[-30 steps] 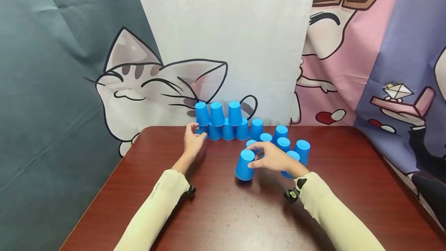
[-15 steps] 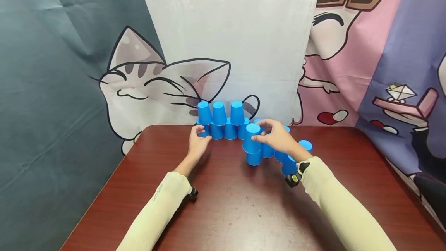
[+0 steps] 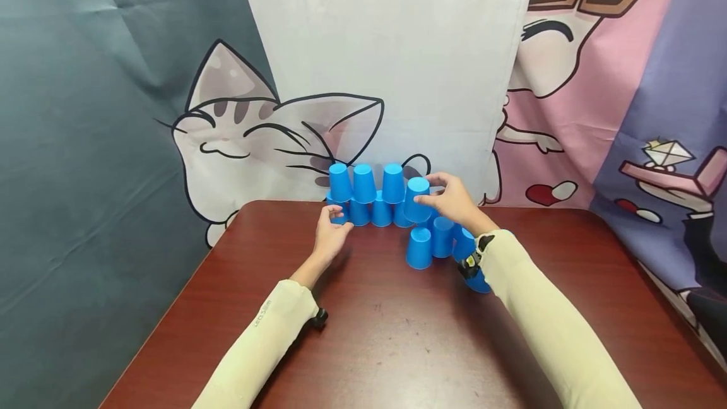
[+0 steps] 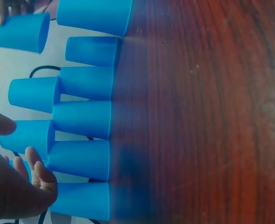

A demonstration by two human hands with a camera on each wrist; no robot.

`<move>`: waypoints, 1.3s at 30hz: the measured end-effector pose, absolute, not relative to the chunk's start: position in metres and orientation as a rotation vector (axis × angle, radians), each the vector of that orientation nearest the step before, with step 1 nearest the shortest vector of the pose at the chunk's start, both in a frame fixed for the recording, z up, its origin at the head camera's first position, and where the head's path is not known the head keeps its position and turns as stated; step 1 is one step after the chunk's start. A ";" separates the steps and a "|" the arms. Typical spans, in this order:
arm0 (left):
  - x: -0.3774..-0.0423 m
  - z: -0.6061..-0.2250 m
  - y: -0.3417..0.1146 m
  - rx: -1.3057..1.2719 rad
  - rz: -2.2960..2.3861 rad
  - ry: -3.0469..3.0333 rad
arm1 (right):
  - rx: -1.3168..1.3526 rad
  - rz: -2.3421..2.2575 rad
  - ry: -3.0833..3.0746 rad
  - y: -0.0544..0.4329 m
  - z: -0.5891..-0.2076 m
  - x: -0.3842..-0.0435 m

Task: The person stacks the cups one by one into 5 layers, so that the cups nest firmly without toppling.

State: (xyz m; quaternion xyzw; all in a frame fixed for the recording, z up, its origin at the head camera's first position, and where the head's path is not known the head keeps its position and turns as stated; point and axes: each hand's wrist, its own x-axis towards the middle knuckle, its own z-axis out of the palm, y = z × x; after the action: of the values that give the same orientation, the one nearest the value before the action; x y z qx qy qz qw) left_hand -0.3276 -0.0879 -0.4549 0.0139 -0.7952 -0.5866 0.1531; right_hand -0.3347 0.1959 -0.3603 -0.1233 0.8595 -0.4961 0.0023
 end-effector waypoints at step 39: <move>-0.316 -0.467 -0.077 -0.125 -1.775 -2.383 | -0.264 -1.580 2.795 0.196 -0.385 -0.394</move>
State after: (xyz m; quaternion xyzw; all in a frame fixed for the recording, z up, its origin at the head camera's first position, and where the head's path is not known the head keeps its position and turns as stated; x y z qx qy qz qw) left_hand -0.3165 -0.0769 -0.4673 -0.0418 -0.7983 -0.5949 0.0837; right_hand -0.3938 0.1960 -0.3854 -0.0818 0.8670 -0.4900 -0.0397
